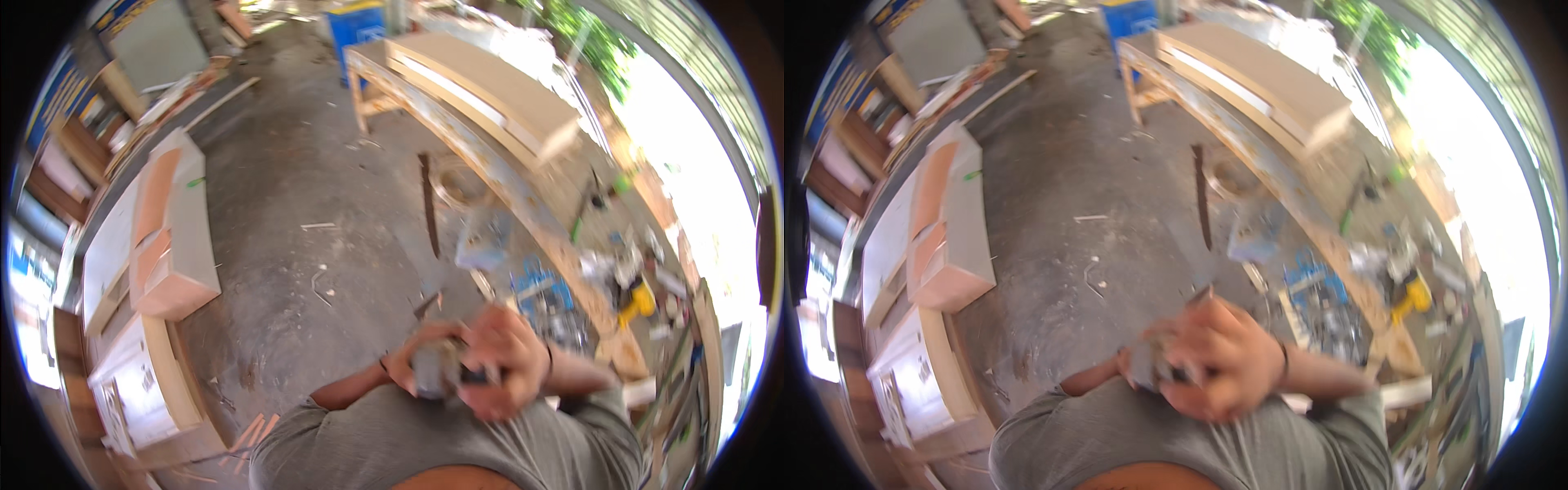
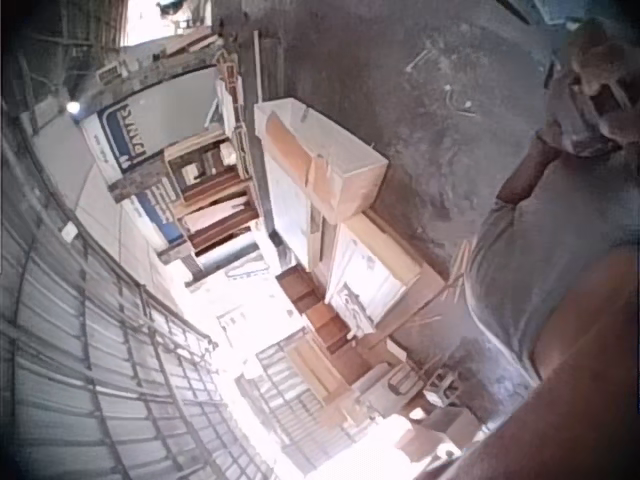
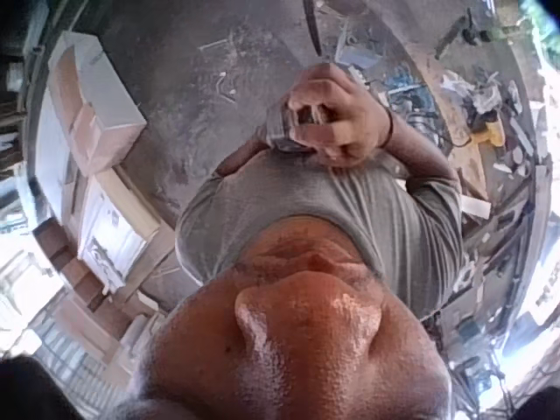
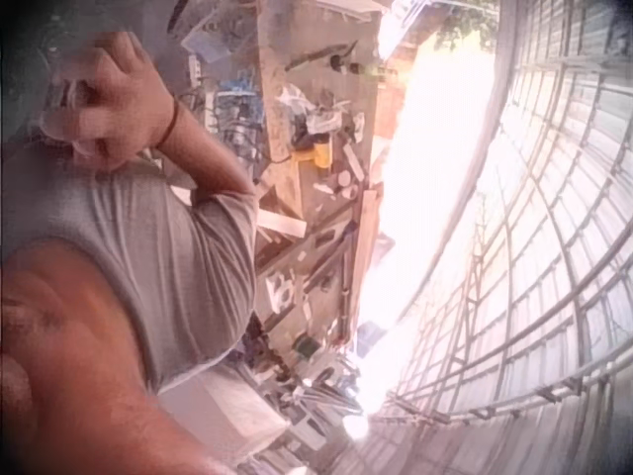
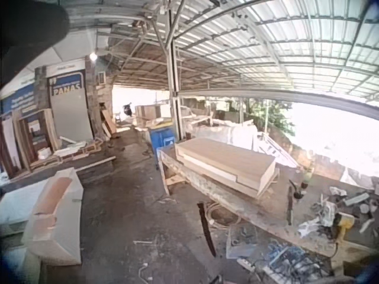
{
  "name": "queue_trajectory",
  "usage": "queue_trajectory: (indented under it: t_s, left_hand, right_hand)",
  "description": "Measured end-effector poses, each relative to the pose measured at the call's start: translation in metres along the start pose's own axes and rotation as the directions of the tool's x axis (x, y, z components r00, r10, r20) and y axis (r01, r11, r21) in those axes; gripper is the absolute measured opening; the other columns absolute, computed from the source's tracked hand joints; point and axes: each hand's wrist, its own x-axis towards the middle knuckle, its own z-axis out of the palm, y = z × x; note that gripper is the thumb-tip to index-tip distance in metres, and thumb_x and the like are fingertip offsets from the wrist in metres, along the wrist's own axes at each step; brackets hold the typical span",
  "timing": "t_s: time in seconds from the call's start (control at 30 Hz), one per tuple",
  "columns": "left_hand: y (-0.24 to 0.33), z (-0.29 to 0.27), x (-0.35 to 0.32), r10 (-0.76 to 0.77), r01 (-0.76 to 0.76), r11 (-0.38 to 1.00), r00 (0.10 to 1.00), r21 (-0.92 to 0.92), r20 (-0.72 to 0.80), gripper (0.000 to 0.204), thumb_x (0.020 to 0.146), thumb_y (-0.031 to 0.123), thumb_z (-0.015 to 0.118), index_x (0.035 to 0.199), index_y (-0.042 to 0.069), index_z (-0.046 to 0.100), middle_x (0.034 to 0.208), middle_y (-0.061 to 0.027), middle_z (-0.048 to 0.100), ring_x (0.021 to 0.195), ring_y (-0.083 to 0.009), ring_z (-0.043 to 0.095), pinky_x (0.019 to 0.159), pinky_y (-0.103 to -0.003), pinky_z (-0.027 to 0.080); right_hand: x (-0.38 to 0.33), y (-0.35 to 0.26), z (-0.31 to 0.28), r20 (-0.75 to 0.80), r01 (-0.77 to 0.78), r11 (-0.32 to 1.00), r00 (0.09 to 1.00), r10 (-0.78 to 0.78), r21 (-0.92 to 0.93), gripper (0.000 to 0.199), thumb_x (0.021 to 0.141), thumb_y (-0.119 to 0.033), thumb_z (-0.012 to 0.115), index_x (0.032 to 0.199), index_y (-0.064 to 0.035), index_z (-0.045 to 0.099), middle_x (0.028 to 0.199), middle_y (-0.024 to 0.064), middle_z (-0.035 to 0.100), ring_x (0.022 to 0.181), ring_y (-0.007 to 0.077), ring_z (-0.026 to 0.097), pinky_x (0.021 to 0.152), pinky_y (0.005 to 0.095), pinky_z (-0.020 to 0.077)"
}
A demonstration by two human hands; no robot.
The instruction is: The person sands the edges of a wood panel using a metal file and then a circular sanding block, before picking up and inspecting the panel and preparing an electric angle grinder.
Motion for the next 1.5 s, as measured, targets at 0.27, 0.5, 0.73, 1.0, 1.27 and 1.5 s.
queue_trajectory:
  t_s: [0.27, 0.5, 0.73, 1.0, 1.27, 1.5]
  left_hand:
    - [0.006, -0.038, 0.001, 0.431, -0.512, 0.854, 0.797, -0.093, -0.424, 0.071, 0.072, 0.063, 0.063, 0.108, 0.003, 0.055, 0.099, -0.0086, 0.059, 0.092, -0.0218, 0.058, 0.086, -0.039, 0.044]
    - [0.025, -0.112, -0.066, 0.533, -0.676, 0.731, 0.488, 0.086, -0.691, 0.073, 0.074, 0.073, 0.056, 0.105, 0.007, 0.058, 0.097, -0.0086, 0.059, 0.093, -0.0237, 0.057, 0.09, -0.045, 0.041]
    - [0.024, -0.156, -0.104, 0.622, -0.756, 0.585, 0.186, 0.293, -0.76, 0.065, 0.074, 0.069, 0.055, 0.102, 0.01, 0.065, 0.096, -0.0111, 0.062, 0.097, -0.0282, 0.058, 0.09, -0.047, 0.045]
    - [-0.009, -0.153, -0.157, 0.612, -0.363, 0.689, -0.171, 0.627, -0.772, 0.064, 0.081, 0.061, 0.052, 0.113, 0.006, 0.06, 0.104, -0.0172, 0.06, 0.101, -0.0345, 0.055, 0.096, -0.052, 0.043]
    - [-0.084, -0.173, -0.14, 0.368, -0.227, 0.865, -0.32, 0.447, -0.873, 0.068, 0.084, 0.067, 0.047, 0.11, 0.004, 0.055, 0.096, -0.0102, 0.059, 0.091, -0.0252, 0.058, 0.083, -0.041, 0.048]
    - [-0.234, -0.264, -0.152, -0.048, -0.477, 0.867, -0.365, 0.142, -0.93, 0.068, 0.083, 0.07, 0.048, 0.107, 0.007, 0.055, 0.097, -0.0064, 0.059, 0.087, -0.0208, 0.059, 0.077, -0.042, 0.048]
  right_hand:
    - [-0.043, 0.081, 0.026, 0.049, -0.535, 0.699, 0.809, 0.586, 0.475, 0.101, 0.079, -0.065, 0.063, 0.144, 0.0049, 0.03, 0.145, 0.0257, 0.034, 0.135, 0.0355, 0.037, 0.104, 0.0463, 0.0351]
    - [-0.227, 0.039, 0.055, 0.531, -0.97, 0.04, 0.165, 0.831, 0.24, 0.039, 0.084, -0.04, 0.068, 0.092, -0.0016, 0.066, 0.085, 0.0111, 0.067, 0.085, 0.0216, 0.064, 0.075, 0.0361, 0.0476]
    - [-0.421, 0.059, 0.039, 0.203, -0.966, -0.1, -0.15, 0.968, -0.239, 0.016, 0.078, -0.02, 0.071, 0.082, -0.0067, 0.065, 0.075, 0.0131, 0.065, 0.073, 0.032, 0.062, 0.068, 0.0391, 0.0483]
    - [-0.551, 0.157, 0.062, 0.235, -0.874, -0.279, -0.391, 0.89, -0.398, 0.013, 0.078, -0.011, 0.062, 0.091, -0.011, 0.064, 0.078, 0.0123, 0.067, 0.079, 0.0311, 0.065, 0.072, 0.0407, 0.0516]
    - [-0.674, 0.32, 0.071, 0.318, 0.175, -0.421, -0.899, 0.3, 0.89, 0.015, 0.067, 0.007, 0.044, 0.079, -0.0026, 0.044, 0.072, 0.0121, 0.051, 0.057, 0.0247, 0.048, 0.058, 0.0394, 0.0473]
    - [-0.847, 0.398, 0.093, 0.155, -0.202, -0.791, -0.924, 0.349, 0.577, 0.016, 0.085, -0.022, 0.054, 0.077, -0.0072, 0.053, 0.068, 0.01, 0.058, 0.053, 0.0257, 0.056, 0.045, 0.0371, 0.0442]
